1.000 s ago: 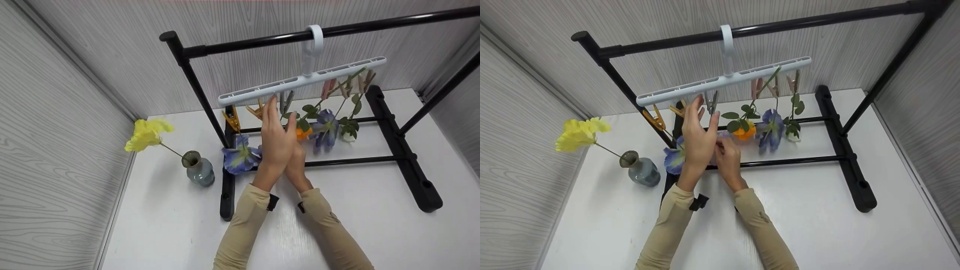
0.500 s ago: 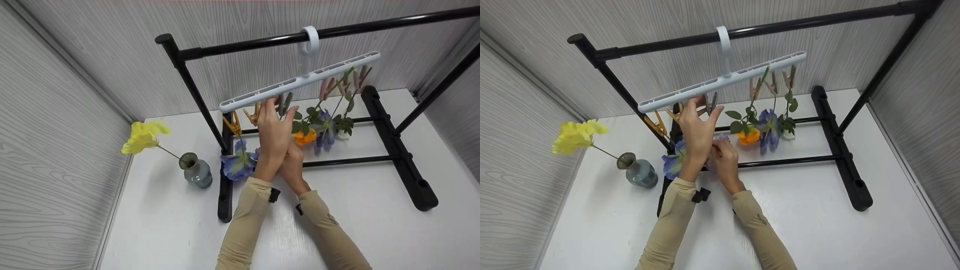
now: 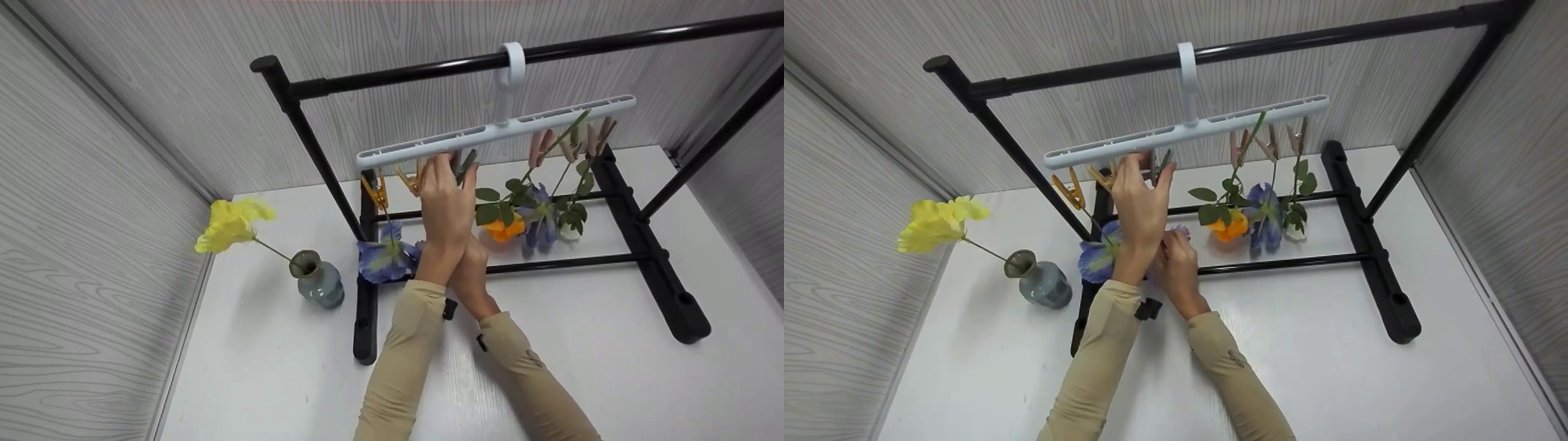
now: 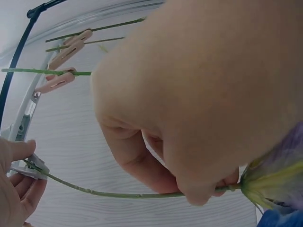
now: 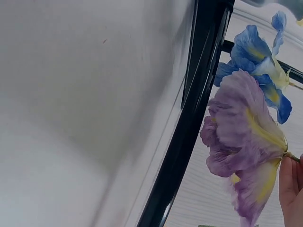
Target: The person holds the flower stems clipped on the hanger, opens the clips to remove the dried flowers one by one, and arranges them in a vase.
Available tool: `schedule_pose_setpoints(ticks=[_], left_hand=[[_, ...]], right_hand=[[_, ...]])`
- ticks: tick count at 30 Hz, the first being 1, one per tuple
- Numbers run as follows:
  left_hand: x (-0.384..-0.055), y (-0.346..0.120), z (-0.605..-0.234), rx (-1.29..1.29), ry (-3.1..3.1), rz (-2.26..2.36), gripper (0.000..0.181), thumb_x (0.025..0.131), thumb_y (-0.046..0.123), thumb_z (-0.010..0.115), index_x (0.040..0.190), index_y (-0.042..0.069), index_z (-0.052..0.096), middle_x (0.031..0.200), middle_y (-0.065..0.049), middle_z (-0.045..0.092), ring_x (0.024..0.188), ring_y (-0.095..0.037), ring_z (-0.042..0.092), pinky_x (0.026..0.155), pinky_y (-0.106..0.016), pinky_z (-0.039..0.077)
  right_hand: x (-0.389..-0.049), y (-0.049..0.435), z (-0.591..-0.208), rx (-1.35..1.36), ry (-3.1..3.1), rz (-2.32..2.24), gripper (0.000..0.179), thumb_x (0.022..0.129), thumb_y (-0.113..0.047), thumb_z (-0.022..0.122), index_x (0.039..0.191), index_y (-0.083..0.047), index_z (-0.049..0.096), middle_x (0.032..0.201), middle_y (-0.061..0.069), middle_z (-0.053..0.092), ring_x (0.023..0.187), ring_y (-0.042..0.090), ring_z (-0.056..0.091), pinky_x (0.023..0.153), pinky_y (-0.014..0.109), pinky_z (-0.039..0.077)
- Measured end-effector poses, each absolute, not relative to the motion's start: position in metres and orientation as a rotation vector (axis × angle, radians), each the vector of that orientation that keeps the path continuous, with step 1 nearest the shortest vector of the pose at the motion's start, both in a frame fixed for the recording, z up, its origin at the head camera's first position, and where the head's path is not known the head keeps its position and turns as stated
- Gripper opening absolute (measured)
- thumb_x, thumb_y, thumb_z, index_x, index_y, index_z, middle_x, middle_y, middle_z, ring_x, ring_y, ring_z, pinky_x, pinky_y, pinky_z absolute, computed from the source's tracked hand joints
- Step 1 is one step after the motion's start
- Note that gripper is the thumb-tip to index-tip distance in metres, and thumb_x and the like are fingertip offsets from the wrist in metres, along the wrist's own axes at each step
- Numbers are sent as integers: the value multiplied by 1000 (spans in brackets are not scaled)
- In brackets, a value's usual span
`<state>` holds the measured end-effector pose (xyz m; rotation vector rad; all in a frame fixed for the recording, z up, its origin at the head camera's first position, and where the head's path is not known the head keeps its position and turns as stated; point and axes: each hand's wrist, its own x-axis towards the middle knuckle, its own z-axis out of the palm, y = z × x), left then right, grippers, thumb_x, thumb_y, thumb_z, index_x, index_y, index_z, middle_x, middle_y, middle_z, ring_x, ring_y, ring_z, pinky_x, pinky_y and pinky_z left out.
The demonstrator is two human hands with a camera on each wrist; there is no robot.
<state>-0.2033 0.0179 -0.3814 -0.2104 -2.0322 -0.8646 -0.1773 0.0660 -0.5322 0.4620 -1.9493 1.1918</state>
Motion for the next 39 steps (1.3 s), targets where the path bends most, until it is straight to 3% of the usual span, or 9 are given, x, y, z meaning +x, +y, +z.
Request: schedule_pose_setpoints(ticks=[9, 16, 21, 30, 39], left_hand=[[-210, 10, -382, -282, -1983, -612, 19, 91, 6, 76, 103, -5, 66, 92, -13, 67, 84, -24, 68, 83, -26, 57], [-211, 3, -380, -316, -1996, -635, 14, 92, 5, 74, 98, -6, 67, 89, -14, 68, 81, -24, 69, 79, -26, 58], [-211, 0, -378, -318, -1986, -641, 11, 91, 3, 73, 96, -4, 66, 86, -13, 68, 79, -24, 69, 77, -26, 58], [-212, -3, -376, -321, -1945, -645, 6, 91, -1, 69, 89, -1, 64, 76, -9, 62, 65, -19, 59, 62, -27, 51], [-210, -5, -381, -275, -2006, -613, 20, 90, 7, 76, 100, -6, 65, 88, -13, 66, 76, -21, 67, 72, -26, 56]], right_hand=[[-181, 67, -532, 478, -1951, 1147, 22, 81, 12, 77, 97, 1, 66, 83, 12, 63, 74, 28, 62, 65, 46, 55], [-181, 70, -538, 474, -1957, 1183, 19, 82, 15, 77, 90, 2, 67, 80, 13, 63, 73, 27, 64, 65, 44, 57], [-184, 79, -543, 504, -1964, 1049, 18, 83, 16, 77, 95, 4, 70, 86, 16, 66, 76, 31, 66, 68, 46, 58], [-185, 102, -547, 562, -1972, 889, 23, 84, 19, 72, 102, 6, 68, 93, 21, 63, 74, 36, 65, 63, 48, 56], [-180, 117, -544, 447, -1994, 936, 20, 83, 19, 70, 98, 6, 70, 93, 21, 62, 80, 38, 65, 69, 50, 56]])
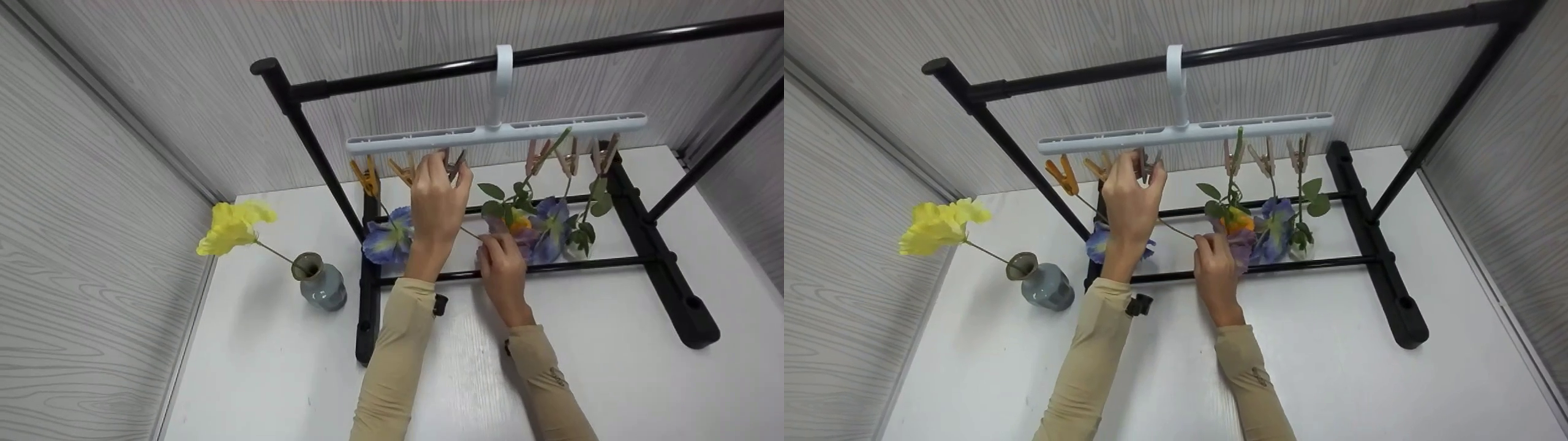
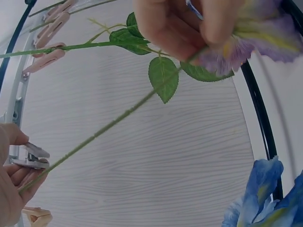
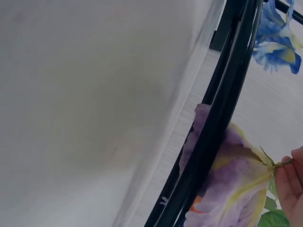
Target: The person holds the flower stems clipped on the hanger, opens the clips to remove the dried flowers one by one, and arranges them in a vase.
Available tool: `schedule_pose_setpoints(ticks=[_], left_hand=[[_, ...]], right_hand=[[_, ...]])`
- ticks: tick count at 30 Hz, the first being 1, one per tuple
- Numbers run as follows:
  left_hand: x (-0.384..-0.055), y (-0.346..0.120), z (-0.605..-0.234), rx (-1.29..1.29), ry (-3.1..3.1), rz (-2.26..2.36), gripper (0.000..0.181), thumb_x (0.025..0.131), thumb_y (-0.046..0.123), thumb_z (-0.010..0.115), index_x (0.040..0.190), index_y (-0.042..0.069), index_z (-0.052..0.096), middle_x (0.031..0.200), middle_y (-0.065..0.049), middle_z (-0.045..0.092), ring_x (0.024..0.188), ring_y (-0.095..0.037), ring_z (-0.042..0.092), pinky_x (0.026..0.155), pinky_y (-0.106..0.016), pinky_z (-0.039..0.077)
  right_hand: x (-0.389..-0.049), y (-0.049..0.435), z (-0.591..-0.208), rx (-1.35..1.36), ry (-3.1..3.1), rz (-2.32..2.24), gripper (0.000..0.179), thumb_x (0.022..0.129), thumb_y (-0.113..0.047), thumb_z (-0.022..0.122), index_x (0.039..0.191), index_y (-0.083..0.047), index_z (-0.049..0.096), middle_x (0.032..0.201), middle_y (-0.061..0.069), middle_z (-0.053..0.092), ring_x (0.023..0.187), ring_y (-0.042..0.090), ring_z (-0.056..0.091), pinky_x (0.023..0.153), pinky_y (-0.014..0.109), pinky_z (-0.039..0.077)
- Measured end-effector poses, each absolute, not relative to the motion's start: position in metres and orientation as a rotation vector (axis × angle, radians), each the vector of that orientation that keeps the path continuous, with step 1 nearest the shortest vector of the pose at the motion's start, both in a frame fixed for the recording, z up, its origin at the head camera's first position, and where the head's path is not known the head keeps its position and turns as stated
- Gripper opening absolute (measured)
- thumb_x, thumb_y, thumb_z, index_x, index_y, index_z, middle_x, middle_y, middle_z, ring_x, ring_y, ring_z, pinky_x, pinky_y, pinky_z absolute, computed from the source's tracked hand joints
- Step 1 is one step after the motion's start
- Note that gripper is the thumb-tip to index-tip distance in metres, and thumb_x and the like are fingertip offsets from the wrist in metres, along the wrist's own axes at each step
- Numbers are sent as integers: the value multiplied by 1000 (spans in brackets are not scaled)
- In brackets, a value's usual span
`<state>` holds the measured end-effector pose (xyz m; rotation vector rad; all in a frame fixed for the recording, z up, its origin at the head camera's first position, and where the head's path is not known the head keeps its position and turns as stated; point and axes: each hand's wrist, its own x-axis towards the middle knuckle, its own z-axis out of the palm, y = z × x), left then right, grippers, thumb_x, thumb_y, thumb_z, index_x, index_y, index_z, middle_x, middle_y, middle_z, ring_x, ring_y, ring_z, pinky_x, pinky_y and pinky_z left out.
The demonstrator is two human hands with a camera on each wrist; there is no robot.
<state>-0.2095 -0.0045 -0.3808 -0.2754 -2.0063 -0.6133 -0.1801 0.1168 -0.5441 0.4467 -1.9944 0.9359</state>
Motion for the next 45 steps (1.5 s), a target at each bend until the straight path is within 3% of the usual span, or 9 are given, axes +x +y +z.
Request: schedule_pose_setpoints(ticks=[9, 12, 17, 27, 30, 36, 40, 45], left_hand=[[-202, -14, -390, -317, -2101, -646, 32, 99, 15, 73, 118, -9, 65, 109, -18, 68, 102, -27, 68, 95, -27, 54], [-199, -20, -399, -362, -2092, -532, 28, 97, 14, 75, 114, -6, 67, 105, -16, 68, 99, -27, 67, 93, -29, 54], [-189, -31, -419, -429, -2062, -211, 12, 93, 16, 80, 93, 5, 73, 86, -7, 69, 87, -23, 65, 85, -33, 54], [-172, -40, -453, -544, -2167, 90, 22, 93, 34, 79, 82, 15, 73, 80, 0, 72, 82, -20, 66, 90, -38, 49], [-170, -38, -462, -607, -2217, 110, 23, 97, 33, 75, 83, 15, 72, 81, 0, 72, 82, -19, 67, 89, -38, 48], [-169, -25, -474, -782, -2285, -7, 15, 101, 19, 70, 88, 10, 70, 85, -2, 69, 81, -17, 65, 75, -29, 53], [-168, -18, -477, -848, -2306, -174, 7, 99, 5, 68, 93, 6, 70, 89, -6, 66, 84, -19, 64, 79, -29, 55], [-166, -16, -478, -843, -2383, -441, 7, 100, 4, 67, 93, 3, 68, 91, -9, 64, 88, -22, 63, 81, -28, 54]], right_hand=[[-172, 130, -540, 389, -1980, 905, 23, 83, 24, 64, 99, 9, 71, 95, 24, 63, 86, 42, 65, 72, 53, 55], [-171, 133, -536, 403, -1976, 912, 26, 83, 27, 62, 99, 10, 72, 94, 24, 64, 85, 42, 65, 73, 53, 55], [-170, 138, -528, 408, -1968, 904, 22, 86, 26, 63, 97, 10, 74, 92, 23, 65, 83, 41, 64, 73, 51, 55], [-171, 148, -524, 371, -1974, 861, 27, 81, 29, 58, 93, 10, 74, 91, 23, 66, 83, 42, 63, 76, 49, 56], [-171, 148, -527, 381, -1980, 846, 26, 82, 29, 59, 93, 10, 73, 91, 23, 65, 82, 42, 63, 75, 50, 57], [-168, 137, -526, 479, -1954, 859, 26, 86, 28, 59, 94, 9, 74, 90, 21, 65, 81, 39, 63, 73, 47, 55], [-167, 131, -526, 558, -1891, 898, 25, 85, 27, 62, 95, 8, 74, 91, 20, 67, 82, 37, 64, 73, 44, 54], [-166, 128, -528, 613, -1804, 947, 25, 83, 27, 66, 95, 7, 75, 91, 19, 68, 82, 37, 65, 75, 42, 53]])
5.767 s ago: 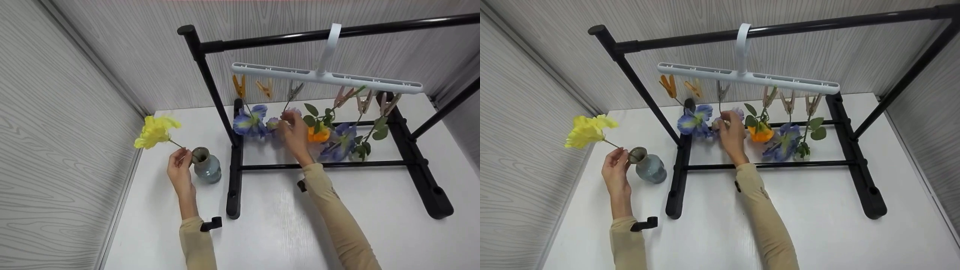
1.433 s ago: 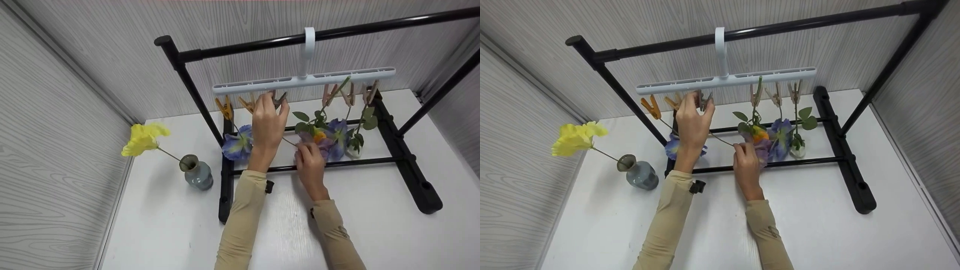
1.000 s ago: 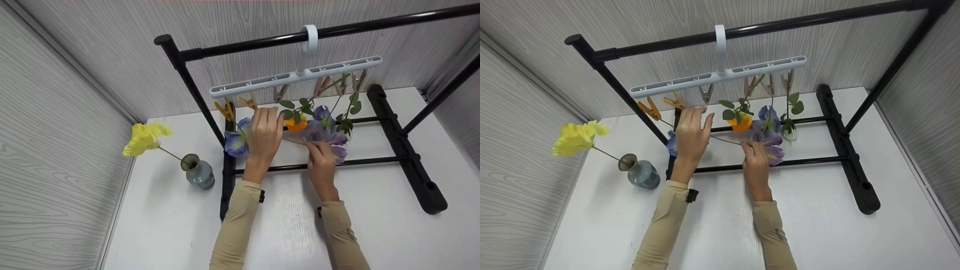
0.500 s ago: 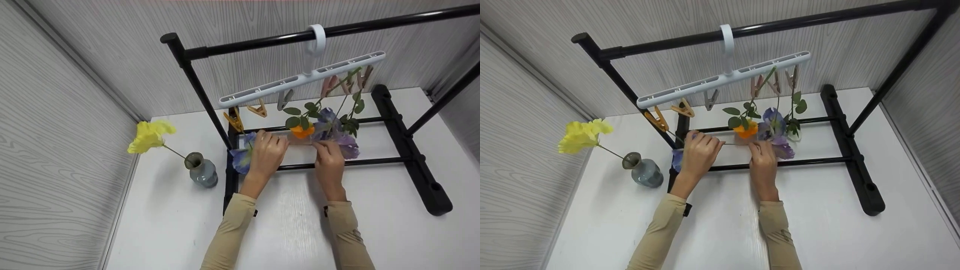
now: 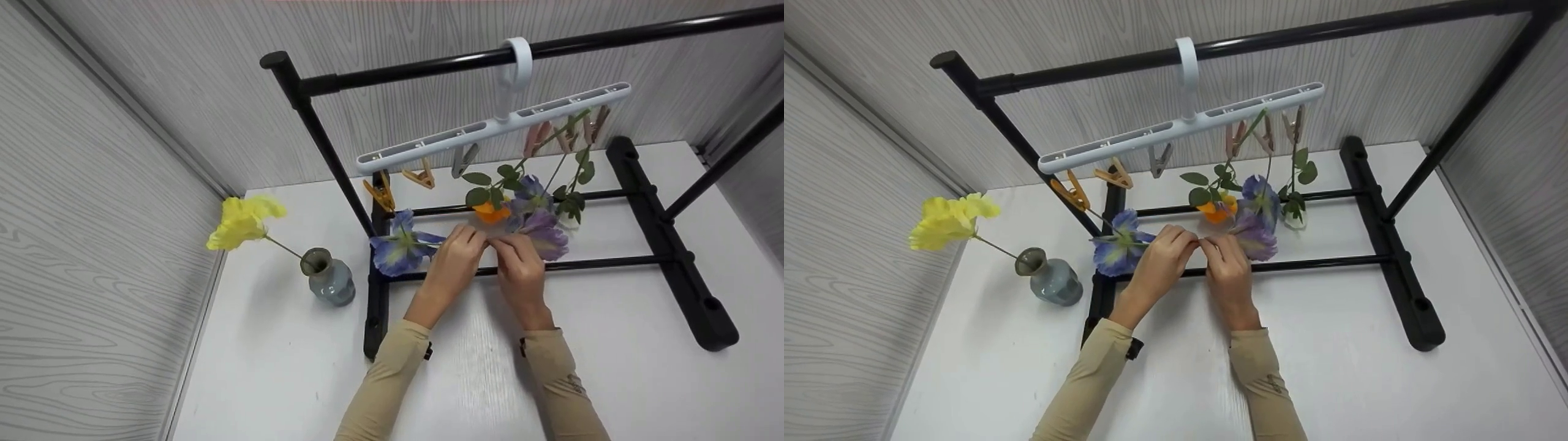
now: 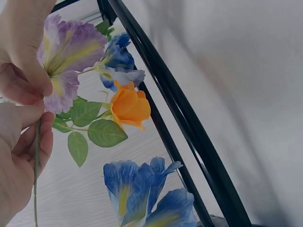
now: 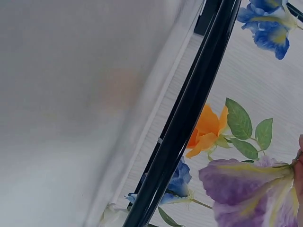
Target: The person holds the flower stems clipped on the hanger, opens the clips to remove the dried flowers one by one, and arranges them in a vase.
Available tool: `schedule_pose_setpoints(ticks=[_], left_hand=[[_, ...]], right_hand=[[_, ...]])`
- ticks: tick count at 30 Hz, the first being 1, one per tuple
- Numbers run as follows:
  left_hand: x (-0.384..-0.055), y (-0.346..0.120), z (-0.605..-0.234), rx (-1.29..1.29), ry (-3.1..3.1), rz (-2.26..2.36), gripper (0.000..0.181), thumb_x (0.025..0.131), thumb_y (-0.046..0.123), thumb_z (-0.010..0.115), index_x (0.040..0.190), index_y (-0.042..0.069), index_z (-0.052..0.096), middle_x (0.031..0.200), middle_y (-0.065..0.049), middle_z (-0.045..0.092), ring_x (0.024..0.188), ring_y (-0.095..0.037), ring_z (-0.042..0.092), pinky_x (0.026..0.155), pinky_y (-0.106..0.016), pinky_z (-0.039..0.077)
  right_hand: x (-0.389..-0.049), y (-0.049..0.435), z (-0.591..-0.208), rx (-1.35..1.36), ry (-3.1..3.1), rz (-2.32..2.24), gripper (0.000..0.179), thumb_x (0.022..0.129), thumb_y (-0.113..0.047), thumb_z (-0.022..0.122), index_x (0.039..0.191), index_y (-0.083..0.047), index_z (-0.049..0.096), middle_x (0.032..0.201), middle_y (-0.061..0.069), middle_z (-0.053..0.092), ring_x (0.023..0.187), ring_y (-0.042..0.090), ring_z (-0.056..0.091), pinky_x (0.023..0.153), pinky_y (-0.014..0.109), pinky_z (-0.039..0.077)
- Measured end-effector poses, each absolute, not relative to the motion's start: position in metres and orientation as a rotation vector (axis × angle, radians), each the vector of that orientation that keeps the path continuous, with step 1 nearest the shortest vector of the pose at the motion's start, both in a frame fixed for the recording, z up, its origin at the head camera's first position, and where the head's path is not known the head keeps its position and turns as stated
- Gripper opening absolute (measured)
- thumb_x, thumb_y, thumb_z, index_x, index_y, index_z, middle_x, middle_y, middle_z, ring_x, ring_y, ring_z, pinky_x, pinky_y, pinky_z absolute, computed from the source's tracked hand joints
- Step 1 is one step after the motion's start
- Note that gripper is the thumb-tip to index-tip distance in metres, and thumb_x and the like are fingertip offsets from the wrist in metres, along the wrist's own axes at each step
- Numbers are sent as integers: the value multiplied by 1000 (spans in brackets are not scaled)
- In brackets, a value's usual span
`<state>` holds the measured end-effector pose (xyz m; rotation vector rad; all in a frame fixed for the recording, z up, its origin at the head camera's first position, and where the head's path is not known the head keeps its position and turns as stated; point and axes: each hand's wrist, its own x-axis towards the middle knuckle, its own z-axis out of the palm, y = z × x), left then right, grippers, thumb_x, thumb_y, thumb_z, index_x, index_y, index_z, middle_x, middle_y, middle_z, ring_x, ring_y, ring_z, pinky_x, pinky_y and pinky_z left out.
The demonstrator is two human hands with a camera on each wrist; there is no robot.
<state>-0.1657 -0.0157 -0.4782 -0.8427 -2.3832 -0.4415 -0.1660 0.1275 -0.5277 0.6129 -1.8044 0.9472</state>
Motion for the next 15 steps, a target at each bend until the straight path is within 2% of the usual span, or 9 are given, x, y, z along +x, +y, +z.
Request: schedule_pose_setpoints(ticks=[6, 11, 15], left_hand=[[-162, -20, -472, -759, -2507, -567, 9, 102, 8, 65, 95, 3, 68, 95, -9, 65, 91, -24, 63, 81, -32, 53], [-160, -24, -468, -682, -2586, -425, 8, 100, 15, 68, 98, 9, 73, 97, -5, 63, 93, -22, 60, 76, -35, 46], [-159, -30, -461, -735, -2605, -310, 8, 99, 14, 70, 94, 9, 73, 93, -4, 62, 89, -21, 62, 75, -33, 48]], right_hand=[[-166, 126, -528, 650, -1785, 938, 25, 81, 27, 69, 94, 6, 75, 91, 18, 68, 82, 36, 65, 76, 41, 53], [-166, 125, -528, 670, -1806, 895, 25, 79, 26, 72, 91, 4, 74, 89, 17, 69, 80, 34, 65, 73, 42, 54], [-166, 123, -526, 659, -1808, 873, 26, 76, 25, 77, 89, 3, 75, 89, 16, 71, 83, 35, 66, 74, 42, 54]])
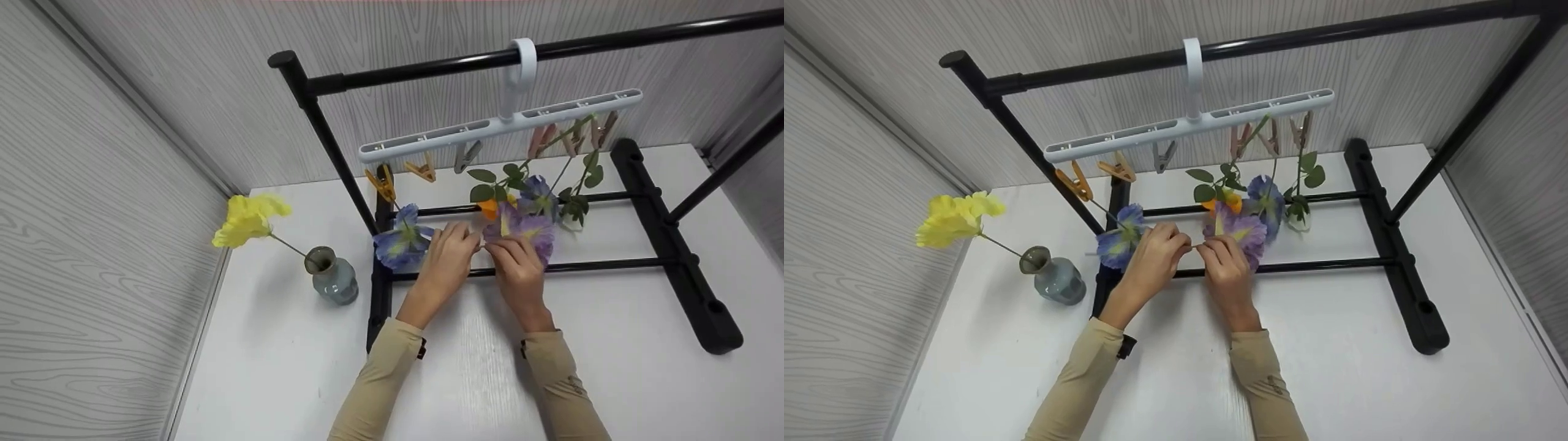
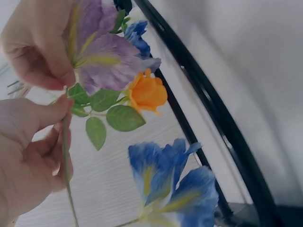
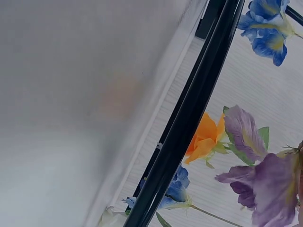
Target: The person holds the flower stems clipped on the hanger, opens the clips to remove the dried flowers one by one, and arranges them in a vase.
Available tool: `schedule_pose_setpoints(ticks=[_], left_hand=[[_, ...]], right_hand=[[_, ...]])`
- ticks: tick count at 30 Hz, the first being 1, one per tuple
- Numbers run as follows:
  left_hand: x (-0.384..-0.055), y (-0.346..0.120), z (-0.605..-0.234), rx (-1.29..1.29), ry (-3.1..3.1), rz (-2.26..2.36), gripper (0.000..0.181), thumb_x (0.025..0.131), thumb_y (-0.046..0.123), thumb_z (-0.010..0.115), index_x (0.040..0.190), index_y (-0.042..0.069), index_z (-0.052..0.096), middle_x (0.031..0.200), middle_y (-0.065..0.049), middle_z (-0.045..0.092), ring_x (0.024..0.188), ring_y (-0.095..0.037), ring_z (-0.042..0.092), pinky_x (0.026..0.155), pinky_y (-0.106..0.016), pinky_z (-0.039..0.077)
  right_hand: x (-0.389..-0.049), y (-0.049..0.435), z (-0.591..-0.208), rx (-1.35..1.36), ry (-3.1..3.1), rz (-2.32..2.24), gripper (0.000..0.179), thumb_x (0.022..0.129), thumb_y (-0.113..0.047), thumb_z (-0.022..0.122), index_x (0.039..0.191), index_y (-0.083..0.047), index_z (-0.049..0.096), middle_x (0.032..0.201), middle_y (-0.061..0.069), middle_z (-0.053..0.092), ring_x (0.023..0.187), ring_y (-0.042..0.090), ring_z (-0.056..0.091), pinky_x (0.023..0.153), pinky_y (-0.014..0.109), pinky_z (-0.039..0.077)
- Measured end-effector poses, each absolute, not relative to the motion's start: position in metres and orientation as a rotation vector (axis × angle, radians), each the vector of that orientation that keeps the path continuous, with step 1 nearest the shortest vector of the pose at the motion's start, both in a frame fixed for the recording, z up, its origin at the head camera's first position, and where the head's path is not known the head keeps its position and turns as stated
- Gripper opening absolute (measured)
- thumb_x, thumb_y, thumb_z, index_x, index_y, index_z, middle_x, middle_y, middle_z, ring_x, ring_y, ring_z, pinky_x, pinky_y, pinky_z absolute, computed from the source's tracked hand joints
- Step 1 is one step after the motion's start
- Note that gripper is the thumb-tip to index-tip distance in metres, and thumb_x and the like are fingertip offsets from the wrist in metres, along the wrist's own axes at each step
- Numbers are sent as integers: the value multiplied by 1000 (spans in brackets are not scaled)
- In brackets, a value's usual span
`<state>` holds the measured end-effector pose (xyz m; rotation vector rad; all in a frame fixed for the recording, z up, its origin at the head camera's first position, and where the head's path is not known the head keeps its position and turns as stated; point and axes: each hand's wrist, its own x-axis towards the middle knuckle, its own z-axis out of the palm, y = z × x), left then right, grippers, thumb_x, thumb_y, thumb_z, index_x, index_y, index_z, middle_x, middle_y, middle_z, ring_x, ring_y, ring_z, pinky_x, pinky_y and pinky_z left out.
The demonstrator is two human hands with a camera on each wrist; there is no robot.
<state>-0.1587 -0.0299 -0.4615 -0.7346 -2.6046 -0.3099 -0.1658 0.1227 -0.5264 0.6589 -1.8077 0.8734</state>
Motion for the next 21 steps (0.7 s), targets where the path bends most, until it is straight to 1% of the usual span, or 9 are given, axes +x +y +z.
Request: schedule_pose_setpoints(ticks=[3, 7, 10, 13, 16, 19, 21], left_hand=[[-158, -36, -458, -817, -2621, -246, 8, 99, 10, 70, 92, 7, 72, 90, -6, 63, 86, -21, 65, 74, -34, 53], [-156, -52, -454, -885, -2626, -151, 6, 98, 5, 69, 93, 6, 71, 88, -6, 63, 83, -21, 66, 72, -34, 56], [-152, -67, -450, -901, -2592, -131, 6, 98, 3, 69, 93, 6, 69, 88, -6, 62, 81, -20, 64, 70, -32, 55], [-148, -83, -443, -897, -2542, -127, 5, 97, 1, 70, 96, 6, 68, 93, -7, 63, 85, -22, 64, 74, -35, 56], [-144, -98, -435, -886, -2496, -151, 4, 97, 2, 70, 97, 6, 68, 100, -7, 65, 92, -24, 66, 80, -39, 56], [-139, -111, -429, -877, -2440, -223, 4, 99, 3, 68, 97, 6, 68, 101, -8, 66, 93, -25, 66, 77, -40, 57], [-136, -119, -426, -869, -2384, -277, 4, 99, 2, 67, 96, 5, 69, 99, -8, 65, 89, -25, 65, 72, -39, 56]], right_hand=[[-165, 122, -525, 630, -1785, 889, 27, 72, 23, 81, 88, 3, 75, 87, 16, 71, 84, 36, 65, 74, 44, 53], [-164, 122, -521, 551, -1726, 950, 26, 69, 23, 82, 86, 5, 74, 84, 19, 68, 82, 39, 62, 75, 43, 51], [-163, 125, -515, 448, -1681, 1017, 23, 72, 25, 79, 83, 6, 74, 81, 21, 67, 81, 41, 61, 79, 38, 50], [-162, 130, -508, 333, -1662, 1074, 20, 75, 25, 77, 82, 7, 73, 81, 22, 66, 81, 41, 59, 83, 31, 48], [-162, 135, -505, 250, -1665, 1103, 20, 75, 26, 77, 82, 7, 72, 81, 23, 65, 82, 41, 58, 85, 29, 46], [-163, 138, -505, 227, -1683, 1111, 20, 77, 26, 76, 82, 7, 71, 82, 23, 64, 82, 41, 57, 85, 29, 46], [-163, 139, -505, 231, -1691, 1116, 19, 78, 25, 76, 81, 7, 71, 82, 23, 64, 82, 40, 57, 84, 30, 46]])
